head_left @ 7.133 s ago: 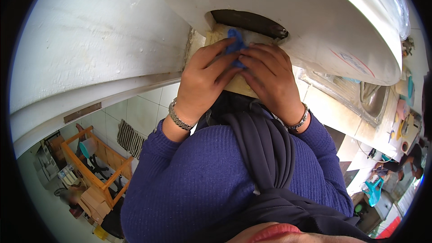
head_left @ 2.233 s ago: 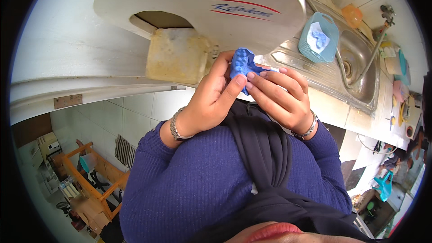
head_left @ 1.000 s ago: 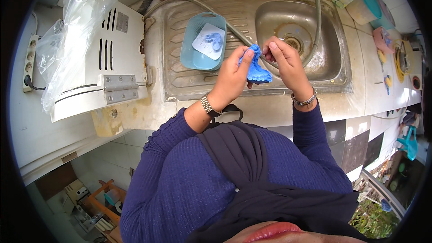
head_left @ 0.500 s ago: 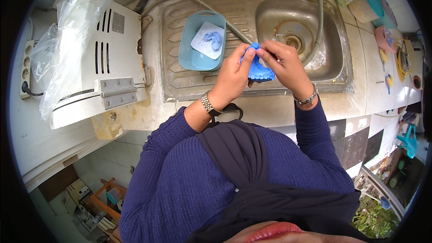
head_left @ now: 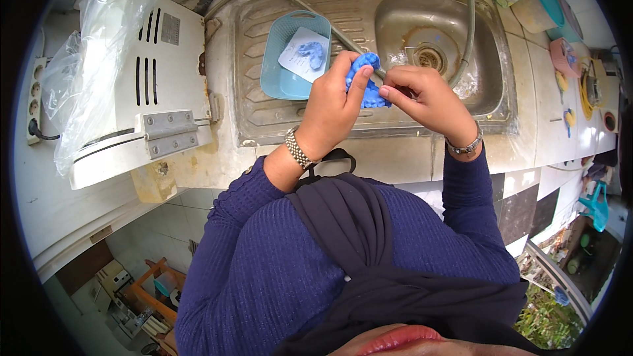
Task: The person uses a dental model trimmer to smooth the edges of blue and yellow plaster dental impressions, then rinses them in a sink and places them in a basket.
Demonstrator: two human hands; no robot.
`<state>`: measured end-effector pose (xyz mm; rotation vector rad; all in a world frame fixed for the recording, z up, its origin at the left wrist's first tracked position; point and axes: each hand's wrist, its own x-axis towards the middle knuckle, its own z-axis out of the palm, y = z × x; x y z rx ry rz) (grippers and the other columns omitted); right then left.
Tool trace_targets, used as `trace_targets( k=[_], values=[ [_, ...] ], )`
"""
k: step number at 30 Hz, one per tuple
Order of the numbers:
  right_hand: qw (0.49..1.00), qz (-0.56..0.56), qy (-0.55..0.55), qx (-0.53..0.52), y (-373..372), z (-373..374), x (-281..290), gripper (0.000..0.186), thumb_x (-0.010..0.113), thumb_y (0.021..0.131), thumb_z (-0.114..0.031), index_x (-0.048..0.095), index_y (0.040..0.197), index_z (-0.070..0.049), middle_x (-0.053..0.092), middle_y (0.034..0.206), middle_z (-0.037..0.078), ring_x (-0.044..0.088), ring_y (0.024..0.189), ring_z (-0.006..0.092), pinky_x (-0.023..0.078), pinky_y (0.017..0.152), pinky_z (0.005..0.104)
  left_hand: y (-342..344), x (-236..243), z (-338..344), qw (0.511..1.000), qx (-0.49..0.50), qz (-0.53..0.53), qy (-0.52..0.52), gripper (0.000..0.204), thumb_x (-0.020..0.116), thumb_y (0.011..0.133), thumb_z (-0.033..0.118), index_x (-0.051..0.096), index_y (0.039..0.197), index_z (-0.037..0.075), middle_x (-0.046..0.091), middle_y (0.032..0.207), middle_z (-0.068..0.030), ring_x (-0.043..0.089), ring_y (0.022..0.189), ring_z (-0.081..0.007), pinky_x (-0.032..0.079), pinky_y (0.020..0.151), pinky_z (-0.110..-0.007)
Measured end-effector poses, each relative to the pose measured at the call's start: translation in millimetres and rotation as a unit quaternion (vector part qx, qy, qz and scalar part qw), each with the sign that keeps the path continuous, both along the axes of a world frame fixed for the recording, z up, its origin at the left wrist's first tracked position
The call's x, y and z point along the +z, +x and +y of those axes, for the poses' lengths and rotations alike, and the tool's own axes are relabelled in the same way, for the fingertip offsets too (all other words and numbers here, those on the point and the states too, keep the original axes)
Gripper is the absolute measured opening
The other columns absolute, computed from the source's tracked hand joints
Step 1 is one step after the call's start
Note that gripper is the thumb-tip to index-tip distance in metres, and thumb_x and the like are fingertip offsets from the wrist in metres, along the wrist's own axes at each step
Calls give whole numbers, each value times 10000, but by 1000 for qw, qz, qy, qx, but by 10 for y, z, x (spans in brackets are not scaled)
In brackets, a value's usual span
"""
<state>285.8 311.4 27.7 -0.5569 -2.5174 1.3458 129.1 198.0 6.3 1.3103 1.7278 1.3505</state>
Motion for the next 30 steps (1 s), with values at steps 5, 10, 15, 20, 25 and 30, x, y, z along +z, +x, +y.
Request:
trace_targets(
  k=[5, 10, 15, 20, 25, 30],
  values=[
    [988, 66, 135, -20, -58, -69, -126, 201, 595, 915, -165, 556, 796, -7, 552, 715, 156, 528, 671, 344, 436, 615, 402, -17, 25, 18, 1000, 12, 6, -11, 253, 525, 996, 249, 551, 1011, -2, 615, 730, -173, 611, 616, -292, 461, 576, -360],
    [995, 41, 81, -31, -100, -98, -94, 192, 573, 933, -160, 562, 830, 2, 560, 733, 145, 546, 688, 311, 452, 635, 369, -45, -8, -23, 996, 28, -75, -41, 282, 491, 1015, 282, 546, 1026, 6, 604, 705, -109, 615, 616, -185, 463, 541, -312],
    [966, 181, -53, -176, -153, -231, -100, 135, 621, 907, -137, 628, 946, -7, 585, 806, 58, 573, 721, 144, 466, 660, 284, -154, 10, -128, 954, 25, -299, -17, 325, 399, 1046, 332, 500, 1118, 32, 593, 826, -61, 617, 667, -126, 503, 545, -286],
    [951, 286, 60, -105, -394, -661, 3, 311, 809, 713, -55, 668, 990, -52, 577, 1015, 77, 600, 800, 157, 521, 688, 287, -230, 255, -487, 915, 28, -403, 9, 352, 310, 1059, 331, 401, 1253, 52, 591, 1122, -125, 625, 1023, -213, 525, 882, -372],
    [948, 303, 84, -49, -692, -988, 83, 357, 829, 682, -45, 670, 1003, -42, 569, 1042, 88, 624, 921, 190, 566, 771, 304, -417, 453, -1132, 906, 5, -419, 58, 392, 344, 1046, 266, 307, 1364, 39, 482, 1289, -138, 539, 1182, -213, 447, 1027, -405],
    [938, 329, -96, 45, -1103, -1443, 140, 386, 803, 714, -21, 642, 1064, -8, 547, 1122, 120, 609, 1003, 200, 568, 831, 304, -671, 584, -1941, 943, 36, -318, 85, 540, 493, 986, 205, 228, 1422, 27, 465, 1339, -176, 499, 1248, -270, 440, 1043, -456]
  ],
)
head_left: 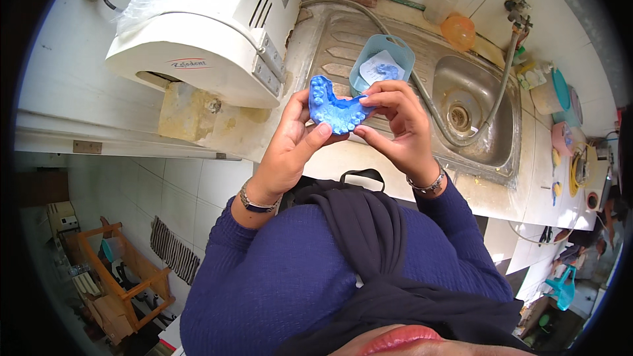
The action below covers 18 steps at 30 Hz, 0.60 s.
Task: The person uses a dental model trimmer to smooth the edges of blue and yellow plaster dental impressions, then rinses them in a sink and places them in a basket.
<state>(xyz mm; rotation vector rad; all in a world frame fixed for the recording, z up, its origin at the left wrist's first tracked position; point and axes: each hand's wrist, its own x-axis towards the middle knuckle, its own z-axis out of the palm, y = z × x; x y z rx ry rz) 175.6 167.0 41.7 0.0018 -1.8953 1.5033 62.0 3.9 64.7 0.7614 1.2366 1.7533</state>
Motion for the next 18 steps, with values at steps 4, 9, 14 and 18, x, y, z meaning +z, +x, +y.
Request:
trace_targets(
  k=[4, 9, 14, 18],
  values=[
    [997, -1, 72, 32, -439, -463, 103, 448, 840, 680, -81, 623, 1067, -21, 526, 1167, 129, 595, 1040, 217, 560, 838, 310, -257, 38, -539, 997, 65, 8, 37, 552, 615, 943, 131, 295, 1374, 3, 436, 1337, -155, 535, 1194, -227, 492, 986, -382],
    [958, 5, 286, 2, -1058, -1130, 128, 422, 824, 619, -96, 641, 999, -108, 581, 1140, 78, 564, 1051, 301, 490, 861, 395, -660, -103, -1159, 988, 155, 19, 22, 590, 677, 906, 115, 316, 1360, 7, 461, 1320, -145, 565, 1130, -191, 477, 972, -325],
    [928, 27, 370, -32, -1705, -1731, 10, 350, 761, 700, -127, 625, 1020, -88, 613, 1115, 58, 588, 1034, 260, 468, 887, 409, -1262, -154, -1668, 979, 198, 50, 18, 568, 668, 908, 92, 333, 1360, 12, 563, 1189, -114, 575, 1079, -159, 481, 939, -310],
    [936, -19, 350, -34, -2097, -2027, -101, 386, 780, 687, -101, 629, 1040, -60, 629, 1118, 78, 602, 999, 281, 467, 861, 411, -1776, -259, -1905, 975, 181, 114, -55, 533, 660, 908, 67, 365, 1348, 10, 613, 1115, -108, 588, 1033, -150, 482, 923, -318]
  ],
)
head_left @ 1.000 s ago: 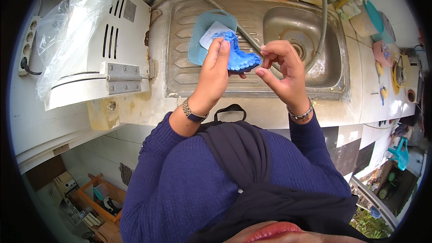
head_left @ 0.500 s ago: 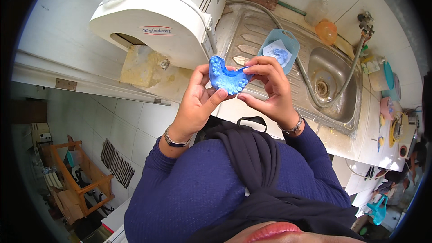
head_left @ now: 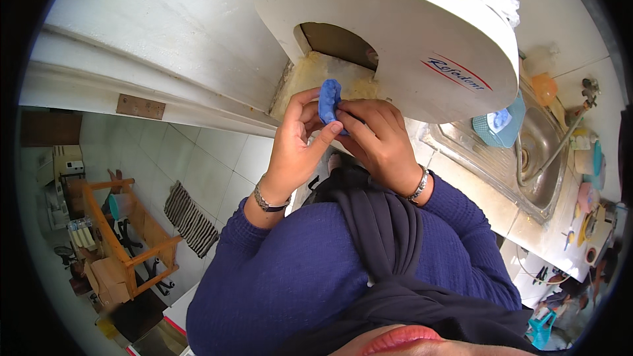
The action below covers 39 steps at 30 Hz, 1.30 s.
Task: The person uses a dental model trimmer to smooth the edges of blue and yellow plaster dental impressions, then rinses them in a sink and places them in a basket.
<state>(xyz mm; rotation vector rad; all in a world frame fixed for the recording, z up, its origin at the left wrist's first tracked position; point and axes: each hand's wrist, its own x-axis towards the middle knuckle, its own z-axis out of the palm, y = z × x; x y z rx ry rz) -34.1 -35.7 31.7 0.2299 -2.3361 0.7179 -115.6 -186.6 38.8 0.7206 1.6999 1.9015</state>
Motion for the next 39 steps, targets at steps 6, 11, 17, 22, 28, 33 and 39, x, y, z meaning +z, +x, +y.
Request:
trace_targets(
  k=[6, 11, 17, 22, 28, 33, 39],
  values=[
    [990, -63, 47, -121, -329, -209, -98, 321, 744, 738, -164, 632, 1029, -91, 615, 1199, 59, 579, 1047, 247, 402, 922, 403, -565, -20, -34, 978, -3, 170, -125, 468, 676, 856, 9, 499, 1289, -4, 619, 1184, -124, 612, 1062, -182, 485, 926, -315],
    [976, -97, 83, -179, -429, -272, -102, 205, 670, 835, -213, 631, 1003, -103, 612, 1191, 40, 564, 1063, 215, 384, 957, 418, -794, -50, -23, 950, -10, 277, -145, 455, 735, 781, 23, 600, 1215, 34, 621, 1228, -113, 625, 1094, -254, 480, 944, -335],
    [979, -103, 63, -165, -480, -269, -53, 232, 665, 788, -152, 633, 997, -55, 621, 1152, 80, 575, 1031, 240, 440, 923, 404, -850, -11, -14, 941, -39, 305, -141, 409, 758, 743, 43, 673, 1143, 60, 632, 1244, -99, 623, 1116, -277, 497, 947, -349],
    [979, -111, 45, -167, -495, -274, -51, 289, 662, 753, -116, 627, 1025, -24, 623, 1154, 108, 578, 1059, 263, 457, 940, 403, -959, -53, -19, 937, -77, 311, -135, 444, 772, 737, 69, 661, 1167, 77, 622, 1259, -97, 623, 1116, -281, 516, 939, -354],
    [977, -120, 39, -174, -500, -295, -54, 305, 635, 767, -96, 613, 1062, -20, 614, 1186, 123, 567, 1104, 268, 439, 996, 426, -986, -74, -6, 934, -72, 325, -132, 423, 777, 729, 60, 667, 1137, 76, 636, 1242, -96, 631, 1109, -278, 526, 927, -351],
    [975, -136, 27, -174, -516, -281, -43, 285, 612, 789, -77, 599, 1067, -19, 606, 1205, 126, 558, 1119, 274, 429, 1019, 440, -960, -108, 30, 932, -47, 333, -135, 415, 785, 725, 75, 670, 1124, 76, 642, 1232, -98, 633, 1102, -274, 527, 919, -348],
    [975, -140, 8, -175, -546, -259, -39, 252, 610, 796, -63, 596, 1044, -20, 605, 1212, 125, 557, 1121, 279, 426, 1025, 444, -949, -131, 66, 930, -26, 342, -131, 414, 796, 718, 97, 676, 1114, 74, 647, 1220, -96, 641, 1080, -266, 532, 904, -341]
  ],
)
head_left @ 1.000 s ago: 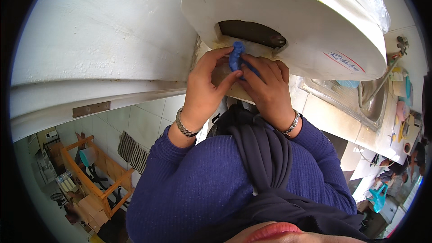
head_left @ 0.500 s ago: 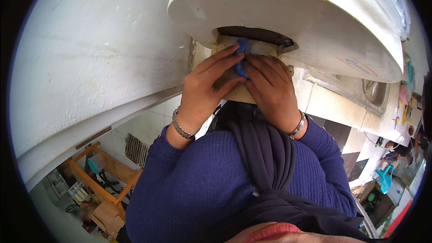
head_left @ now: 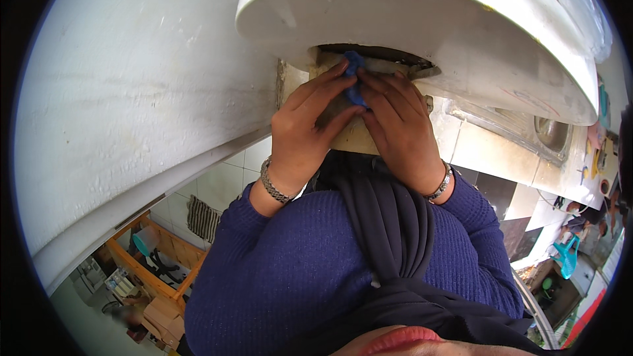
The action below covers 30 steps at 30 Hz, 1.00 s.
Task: The person uses a dental model trimmer to smooth the edges of blue and yellow plaster dental impressions, then rinses them in a sink and places them in a basket.
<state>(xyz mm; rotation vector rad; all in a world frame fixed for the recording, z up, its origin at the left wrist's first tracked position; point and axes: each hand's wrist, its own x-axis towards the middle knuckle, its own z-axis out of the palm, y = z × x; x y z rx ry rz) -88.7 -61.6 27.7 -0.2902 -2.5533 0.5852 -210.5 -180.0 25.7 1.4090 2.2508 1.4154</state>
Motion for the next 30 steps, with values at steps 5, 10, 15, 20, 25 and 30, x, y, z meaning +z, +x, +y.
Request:
trace_targets(
  k=[5, 10, 15, 20, 25, 30],
  values=[
    [1000, -4, -20, 3, -7, 20, -6, 245, 627, 784, -41, 593, 1025, -14, 605, 1212, 129, 553, 1122, 294, 426, 1024, 449, 10, -1, 19, 1000, 10, 5, 0, 414, 803, 711, 106, 682, 1104, 68, 651, 1208, -98, 643, 1073, -264, 534, 899, -339],
    [999, -2, -43, 12, -6, 41, -13, 298, 639, 784, -30, 592, 1077, -3, 600, 1236, 126, 546, 1142, 315, 407, 1037, 469, 20, -10, 23, 1000, 18, 6, -1, 406, 809, 708, 110, 689, 1093, 61, 654, 1194, -108, 647, 1067, -262, 537, 893, -338],
    [998, -3, -55, 13, -8, 50, -19, 312, 646, 783, -25, 593, 1089, 2, 602, 1244, 129, 546, 1145, 327, 399, 1042, 479, 29, 1, 36, 1000, 22, -3, -1, 404, 812, 709, 109, 692, 1091, 58, 654, 1188, -115, 648, 1068, -262, 537, 893, -337],
    [998, 4, -65, 13, -9, 51, -22, 307, 651, 780, -21, 595, 1080, 6, 606, 1238, 132, 548, 1136, 329, 399, 1040, 480, 21, -7, 35, 1000, 20, 3, 0, 406, 816, 704, 102, 692, 1087, 51, 653, 1186, -120, 648, 1067, -264, 536, 895, -337],
    [998, 4, -66, 14, -8, 52, -22, 294, 652, 782, -25, 600, 1069, 7, 609, 1235, 134, 551, 1131, 328, 398, 1040, 475, 32, 5, 37, 1000, 25, 9, 3, 405, 817, 704, 104, 692, 1087, 52, 654, 1179, -120, 650, 1062, -269, 536, 894, -339],
    [998, 12, -56, 15, -14, 62, -22, 281, 646, 781, -35, 599, 1056, 1, 610, 1216, 131, 552, 1120, 318, 410, 1018, 456, 25, 14, 42, 1000, 19, 9, -2, 395, 808, 714, 97, 688, 1088, 51, 653, 1184, -125, 652, 1059, -275, 536, 892, -343]
  ],
)
